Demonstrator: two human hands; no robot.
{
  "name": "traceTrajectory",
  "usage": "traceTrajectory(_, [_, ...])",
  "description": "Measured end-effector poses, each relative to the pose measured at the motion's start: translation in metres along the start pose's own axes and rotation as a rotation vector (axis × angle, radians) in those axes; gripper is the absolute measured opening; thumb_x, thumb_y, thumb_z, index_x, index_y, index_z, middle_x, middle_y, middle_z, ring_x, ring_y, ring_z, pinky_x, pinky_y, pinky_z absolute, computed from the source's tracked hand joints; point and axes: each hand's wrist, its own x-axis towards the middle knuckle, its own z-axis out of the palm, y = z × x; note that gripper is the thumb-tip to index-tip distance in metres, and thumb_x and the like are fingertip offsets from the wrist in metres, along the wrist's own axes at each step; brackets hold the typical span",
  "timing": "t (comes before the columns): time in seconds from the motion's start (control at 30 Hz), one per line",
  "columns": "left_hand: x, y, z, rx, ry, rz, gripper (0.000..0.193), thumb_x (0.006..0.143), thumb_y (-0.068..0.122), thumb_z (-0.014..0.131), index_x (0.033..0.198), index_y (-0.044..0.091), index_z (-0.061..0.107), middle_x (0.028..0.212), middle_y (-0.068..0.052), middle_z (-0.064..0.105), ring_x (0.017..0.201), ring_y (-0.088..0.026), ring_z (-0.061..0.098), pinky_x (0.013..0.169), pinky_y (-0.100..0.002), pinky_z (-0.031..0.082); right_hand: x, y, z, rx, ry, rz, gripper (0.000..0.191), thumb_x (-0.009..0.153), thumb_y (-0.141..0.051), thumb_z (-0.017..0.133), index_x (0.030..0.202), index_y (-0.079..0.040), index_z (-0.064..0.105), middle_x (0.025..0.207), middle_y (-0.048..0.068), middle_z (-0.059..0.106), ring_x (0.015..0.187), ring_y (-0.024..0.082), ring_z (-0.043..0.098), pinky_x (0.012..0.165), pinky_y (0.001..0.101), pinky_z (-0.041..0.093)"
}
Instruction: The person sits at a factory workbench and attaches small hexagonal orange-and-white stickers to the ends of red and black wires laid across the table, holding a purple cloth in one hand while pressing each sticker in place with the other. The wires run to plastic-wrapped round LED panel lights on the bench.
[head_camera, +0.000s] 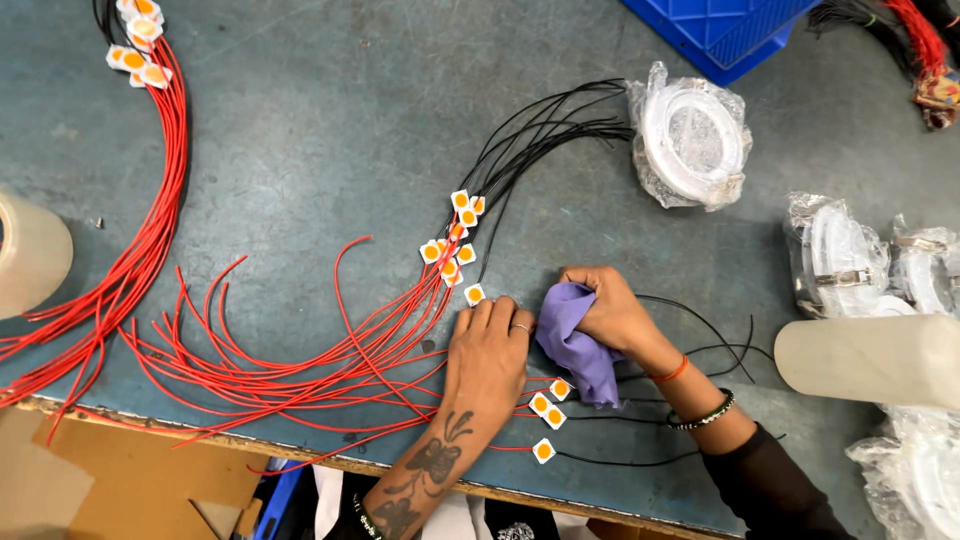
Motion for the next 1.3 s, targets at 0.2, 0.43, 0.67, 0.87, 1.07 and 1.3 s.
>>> traceTrajectory(0.2, [-0.001, 0.007, 0.0, 0.042, 0.015, -0.026, 0.018, 0.082, 0.005, 0.067, 0.1, 0.004, 0.068, 0.097, -0.01, 0.058, 0.095, -0.029, 0.057, 0.084, -0.042, 0.045, -0.001, -0.002, -0.01, -0.012, -0.118, -0.117, 0.024, 0.074, -0.009, 0.079, 0.071, -0.001, 0.057, 0.07, -0.002, 0.051, 0.069, 0.005, 0.046, 0.06, 0.0268, 0.042])
traceTrajectory(0.43, [0.001, 0.009, -0.002, 0.043, -0.02, -0.019, 0.027, 0.075, 0.004, 0.067, 0.102, 0.003, 0.068, 0.098, -0.01, 0.059, 0.095, -0.028, 0.057, 0.083, -0.042, 0.045, 0.002, -0.005, -0.016, -0.034, -0.163, -0.094, 0.022, 0.073, -0.006, 0.077, 0.071, 0.001, 0.056, 0.071, -0.001, 0.049, 0.07, 0.006, 0.045, 0.06, 0.0269, 0.041])
traceTrajectory(0.67, [0.001, 0.008, 0.001, 0.082, -0.019, -0.004, 0.026, 0.078, 0.005, 0.067, 0.103, 0.003, 0.068, 0.096, -0.009, 0.059, 0.095, -0.028, 0.058, 0.084, -0.041, 0.045, -0.002, 0.001, -0.009, 0.043, -0.076, -0.063, 0.018, 0.076, -0.003, 0.072, 0.072, 0.001, 0.054, 0.073, -0.002, 0.049, 0.072, 0.004, 0.045, 0.061, 0.0268, 0.041])
traceTrajectory(0.87, [0.001, 0.007, 0.0, 0.066, -0.003, -0.004, 0.023, 0.079, 0.005, 0.067, 0.102, 0.003, 0.069, 0.096, -0.01, 0.059, 0.095, -0.028, 0.058, 0.083, -0.041, 0.045, 0.0, -0.004, -0.014, -0.027, -0.134, -0.066, 0.016, 0.073, -0.004, 0.076, 0.071, 0.0, 0.061, 0.07, -0.002, 0.055, 0.069, 0.004, 0.049, 0.061, 0.0258, 0.044])
traceTrajectory(1.07, [0.001, 0.008, 0.001, 0.069, -0.008, -0.008, 0.024, 0.078, 0.005, 0.068, 0.102, 0.002, 0.068, 0.097, -0.01, 0.059, 0.095, -0.028, 0.058, 0.083, -0.041, 0.045, 0.0, -0.003, -0.011, 0.013, -0.106, -0.045, 0.013, 0.074, -0.003, 0.073, 0.072, 0.0, 0.06, 0.072, -0.003, 0.054, 0.071, 0.004, 0.048, 0.061, 0.0259, 0.043])
traceTrajectory(1.3, [0.002, 0.007, -0.002, 0.055, -0.007, -0.006, 0.025, 0.076, 0.003, 0.068, 0.101, 0.003, 0.069, 0.098, -0.011, 0.059, 0.097, -0.029, 0.058, 0.085, -0.042, 0.045, 0.0, -0.003, -0.01, 0.002, -0.106, -0.078, 0.021, 0.075, -0.005, 0.074, 0.071, -0.001, 0.054, 0.069, -0.004, 0.05, 0.07, 0.003, 0.045, 0.059, 0.0259, 0.042])
